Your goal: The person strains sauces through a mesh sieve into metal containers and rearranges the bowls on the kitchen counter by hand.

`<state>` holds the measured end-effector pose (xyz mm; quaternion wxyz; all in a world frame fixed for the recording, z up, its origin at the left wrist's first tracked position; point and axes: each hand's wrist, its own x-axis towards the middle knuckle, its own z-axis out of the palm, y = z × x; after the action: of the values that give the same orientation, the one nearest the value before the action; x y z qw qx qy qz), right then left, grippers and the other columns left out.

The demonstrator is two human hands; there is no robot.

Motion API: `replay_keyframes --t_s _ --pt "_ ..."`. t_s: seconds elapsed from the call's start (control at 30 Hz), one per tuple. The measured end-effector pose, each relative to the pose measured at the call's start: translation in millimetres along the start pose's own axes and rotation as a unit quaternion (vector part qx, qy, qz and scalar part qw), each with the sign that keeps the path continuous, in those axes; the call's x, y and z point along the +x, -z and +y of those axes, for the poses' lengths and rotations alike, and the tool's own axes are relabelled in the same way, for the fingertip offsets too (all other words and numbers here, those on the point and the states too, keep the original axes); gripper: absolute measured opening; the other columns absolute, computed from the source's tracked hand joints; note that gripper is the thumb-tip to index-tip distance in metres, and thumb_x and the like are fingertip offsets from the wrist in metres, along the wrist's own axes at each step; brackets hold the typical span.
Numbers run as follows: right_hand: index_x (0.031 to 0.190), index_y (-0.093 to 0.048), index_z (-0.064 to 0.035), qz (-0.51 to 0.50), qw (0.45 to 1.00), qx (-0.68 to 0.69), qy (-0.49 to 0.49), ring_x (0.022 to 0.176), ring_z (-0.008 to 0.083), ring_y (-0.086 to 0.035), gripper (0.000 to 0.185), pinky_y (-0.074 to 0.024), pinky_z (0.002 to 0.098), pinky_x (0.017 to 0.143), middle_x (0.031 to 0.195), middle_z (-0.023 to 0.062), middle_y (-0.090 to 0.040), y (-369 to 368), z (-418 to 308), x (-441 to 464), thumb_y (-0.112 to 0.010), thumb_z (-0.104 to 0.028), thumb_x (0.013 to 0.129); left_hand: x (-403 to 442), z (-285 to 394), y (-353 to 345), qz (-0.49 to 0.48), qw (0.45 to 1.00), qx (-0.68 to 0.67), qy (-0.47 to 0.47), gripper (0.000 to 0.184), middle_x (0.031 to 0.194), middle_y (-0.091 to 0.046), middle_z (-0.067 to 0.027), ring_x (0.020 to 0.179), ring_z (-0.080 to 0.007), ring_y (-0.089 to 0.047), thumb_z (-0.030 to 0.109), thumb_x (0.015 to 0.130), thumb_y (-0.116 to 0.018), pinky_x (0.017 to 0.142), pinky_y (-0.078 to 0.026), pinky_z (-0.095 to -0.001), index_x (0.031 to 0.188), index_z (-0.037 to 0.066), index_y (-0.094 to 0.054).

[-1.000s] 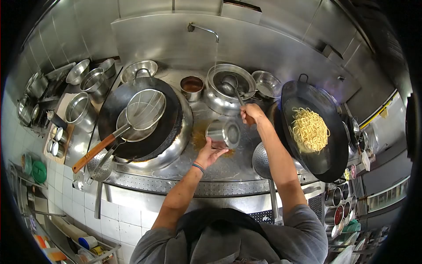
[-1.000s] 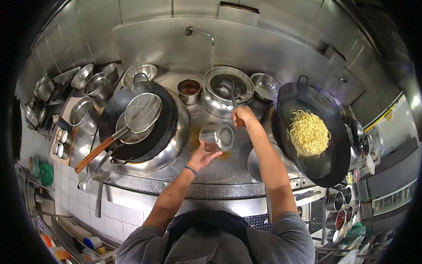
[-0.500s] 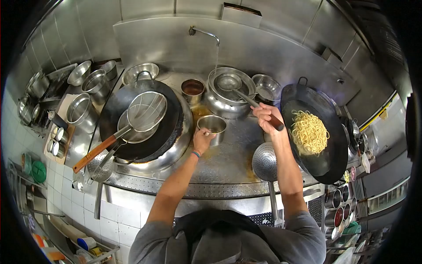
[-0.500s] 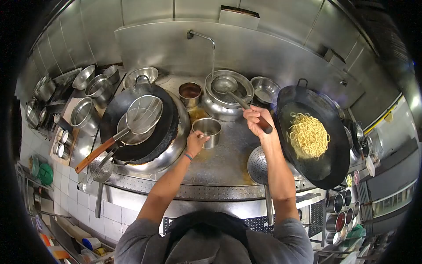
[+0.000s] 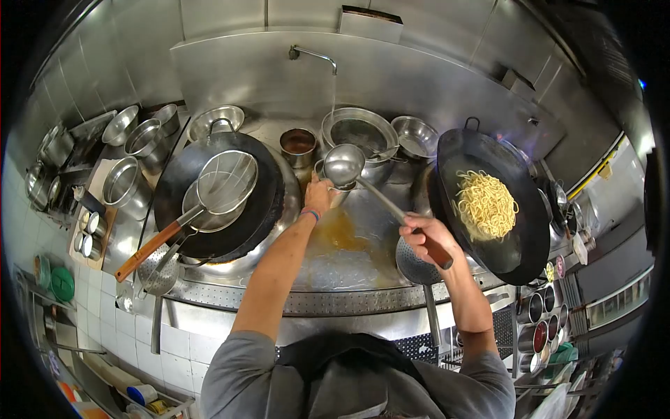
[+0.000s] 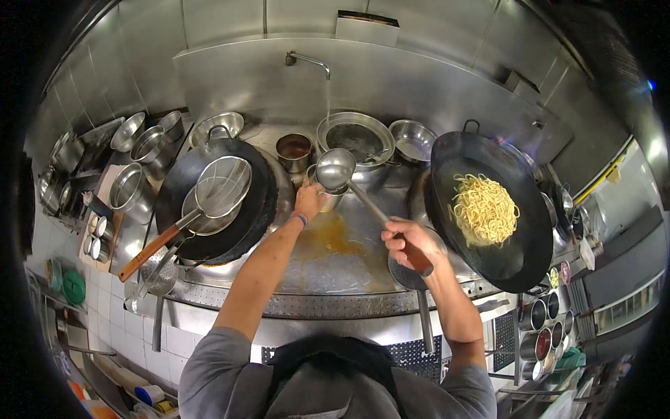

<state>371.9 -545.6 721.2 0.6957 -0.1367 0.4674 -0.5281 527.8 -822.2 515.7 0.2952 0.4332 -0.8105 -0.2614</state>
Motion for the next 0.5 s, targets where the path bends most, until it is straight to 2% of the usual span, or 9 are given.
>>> replay_keyframes --t_s 0.03,0.07,0.13,0.17,0.23,0.27,0.37,0.47,0.5 --pt "0.094 -0.048 -0.0123 0.001 1.000 -0.021 0.007 0.048 0.0038 -0.043 0.008 -0.0297 0.0214 0.034 0.077 0.0010 -0.052 2 5 -2 -0.055 -0.009 0.095 -1 2 1 -0.002 1.000 0.012 0.006 0.027 0.140 -0.037 -0.0401 0.113 -0.0433 -0.058 0.024 0.077 -0.079 0.097 -0.049 -0.0437 0.102 0.013 -0.073" --pt "0.103 -0.051 -0.0105 0.039 0.998 -0.052 0.016 0.047 0.0055 -0.044 0.011 -0.0310 0.0228 0.034 0.075 0.0013 -0.053 -3 10 -6 -0.056 -0.008 0.094 -1 6 2 -0.005 1.000 0.024 0.012 0.027 0.139 -0.038 -0.0397 0.113 -0.0432 -0.058 0.024 0.078 -0.078 0.097 -0.049 -0.0440 0.102 0.013 -0.073" --pt "0.123 -0.052 -0.0057 0.062 0.987 -0.137 0.053 0.046 0.0081 -0.046 0.030 -0.0338 0.0245 0.034 0.075 0.0010 -0.052 -2 16 -11 -0.057 -0.007 0.093 -9 10 5 0.017 0.999 0.050 0.010 0.027 0.130 -0.049 -0.0358 0.109 -0.0413 -0.060 0.027 0.078 -0.077 0.095 -0.049 -0.0447 0.102 0.015 -0.074" --pt "0.129 -0.049 -0.0037 0.075 0.976 -0.190 0.073 0.045 0.0090 -0.047 0.036 -0.0353 0.0253 0.035 0.075 0.0015 -0.053 -1 20 -11 -0.056 -0.007 0.093 -14 9 4 0.027 0.998 0.063 0.010 0.027 0.126 -0.054 -0.0338 0.107 -0.0403 -0.061 0.029 0.079 -0.076 0.094 -0.049 -0.0451 0.102 0.015 -0.074" --pt "0.140 -0.043 0.0001 0.099 0.943 -0.297 0.114 0.045 0.0109 -0.048 0.050 -0.0382 0.0270 0.038 0.074 0.0024 -0.053 2 22 -8 -0.056 -0.007 0.093 -19 3 6 0.002 0.999 0.006 0.039 0.031 0.116 -0.061 -0.0294 0.105 -0.0391 -0.062 0.035 0.080 -0.075 0.093 -0.049 -0.0450 0.103 0.014 -0.073" --pt "0.142 -0.040 0.0017 0.106 0.921 -0.347 0.139 0.045 0.0119 -0.050 0.052 -0.0396 0.0278 0.039 0.074 0.0038 -0.055 3 22 -6 -0.056 -0.007 0.093 -21 -2 8 -0.011 0.998 -0.022 0.052 0.033 0.111 -0.064 -0.0271 0.104 -0.0385 -0.062 0.038 0.081 -0.074 0.092 -0.049 -0.0450 0.104 0.014 -0.073" --pt "0.145 -0.036 0.0055 0.134 0.853 -0.462 0.203 0.046 0.0150 -0.054 0.059 -0.0435 0.0301 0.045 0.073 0.0083 -0.059 4 11 12 -0.056 -0.009 0.091 -29 -10 5 -0.004 0.978 -0.109 0.176 0.043 0.097 -0.068 -0.0243 0.100 -0.0374 -0.064 0.045 0.084 -0.070 0.089 -0.050 -0.0433 0.102 0.006 -0.071" --pt "0.144 -0.037 0.0065 0.168 0.822 -0.496 0.224 0.048 0.0178 -0.057 0.062 -0.0470 0.0327 0.051 0.073 0.0128 -0.062 7 0 51 -0.057 -0.010 0.088 -23 -62 -51 0.004 0.927 -0.278 0.252 0.051 0.101 -0.069 -0.0206 0.095 -0.0350 -0.066 0.049 0.087 -0.067 0.086 -0.051 -0.0444 0.101 0.001 -0.070" --pt "0.144 -0.037 0.0065 0.177 0.821 -0.497 0.221 0.049 0.0186 -0.059 0.063 -0.0479 0.0334 0.052 0.073 0.0138 -0.063 6 -3 66 -0.057 -0.010 0.087 -33 -47 -39 -0.056 0.853 -0.418 0.307 0.058 0.114 -0.066 -0.0180 0.103 -0.0345 -0.064 0.053 0.090 -0.062 0.088 -0.052 -0.0481 0.116 0.001 -0.063"
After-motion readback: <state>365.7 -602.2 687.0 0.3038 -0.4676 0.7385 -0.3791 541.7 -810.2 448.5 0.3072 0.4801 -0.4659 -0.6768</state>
